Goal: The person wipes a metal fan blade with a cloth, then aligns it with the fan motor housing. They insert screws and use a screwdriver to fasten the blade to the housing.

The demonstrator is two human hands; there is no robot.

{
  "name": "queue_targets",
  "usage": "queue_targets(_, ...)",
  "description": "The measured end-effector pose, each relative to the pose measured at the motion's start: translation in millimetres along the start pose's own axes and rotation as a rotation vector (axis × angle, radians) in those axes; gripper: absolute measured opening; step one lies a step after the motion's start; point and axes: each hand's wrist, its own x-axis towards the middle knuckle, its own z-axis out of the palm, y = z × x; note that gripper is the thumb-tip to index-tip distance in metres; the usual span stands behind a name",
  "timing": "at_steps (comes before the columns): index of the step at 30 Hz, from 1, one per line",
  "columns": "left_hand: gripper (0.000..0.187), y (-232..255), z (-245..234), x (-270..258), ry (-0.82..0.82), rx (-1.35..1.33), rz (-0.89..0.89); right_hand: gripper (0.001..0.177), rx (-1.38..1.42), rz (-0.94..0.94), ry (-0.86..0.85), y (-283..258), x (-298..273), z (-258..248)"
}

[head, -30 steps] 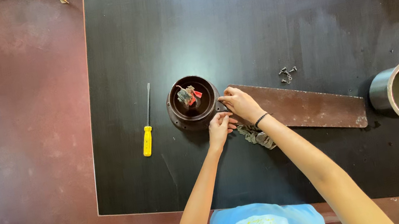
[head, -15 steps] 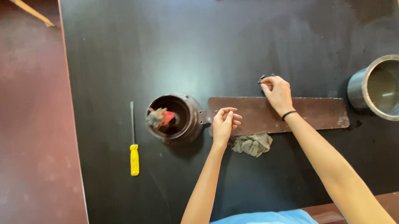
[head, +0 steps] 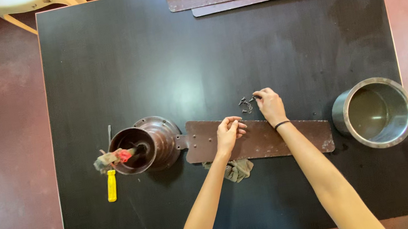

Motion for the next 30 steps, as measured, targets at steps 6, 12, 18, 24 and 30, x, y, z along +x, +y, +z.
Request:
queue_targets(6, 0.018, -5, 13, 5, 0.04, -0.023, -0.017, 0.014, 0.074, -0.019, -0.044, 7, 8, 1)
queue_targets(12, 0.018, -8, 8, -15, 0.072, -0.034, 0.008, 0.014, 0.228, 0.051, -0.066, -10, 3, -17)
queue_targets(18, 0.019, 1, -28, -49, 0.081, -0.014, 0.041, 0.022, 0.458, -0.025, -0.122, -74, -31, -1)
queue_targets(24, 0.019, 33, -105, -109, 0.054, -0.026, 0.118, 0.018, 0.521, -0.079, -0.242, -168, -62, 57)
queue_targets(30, 0.014, 159, -165, -229, 0.121, 0.425, 0.714, 0.017, 0.405, -0.084, -0.225, -237, -84, 95)
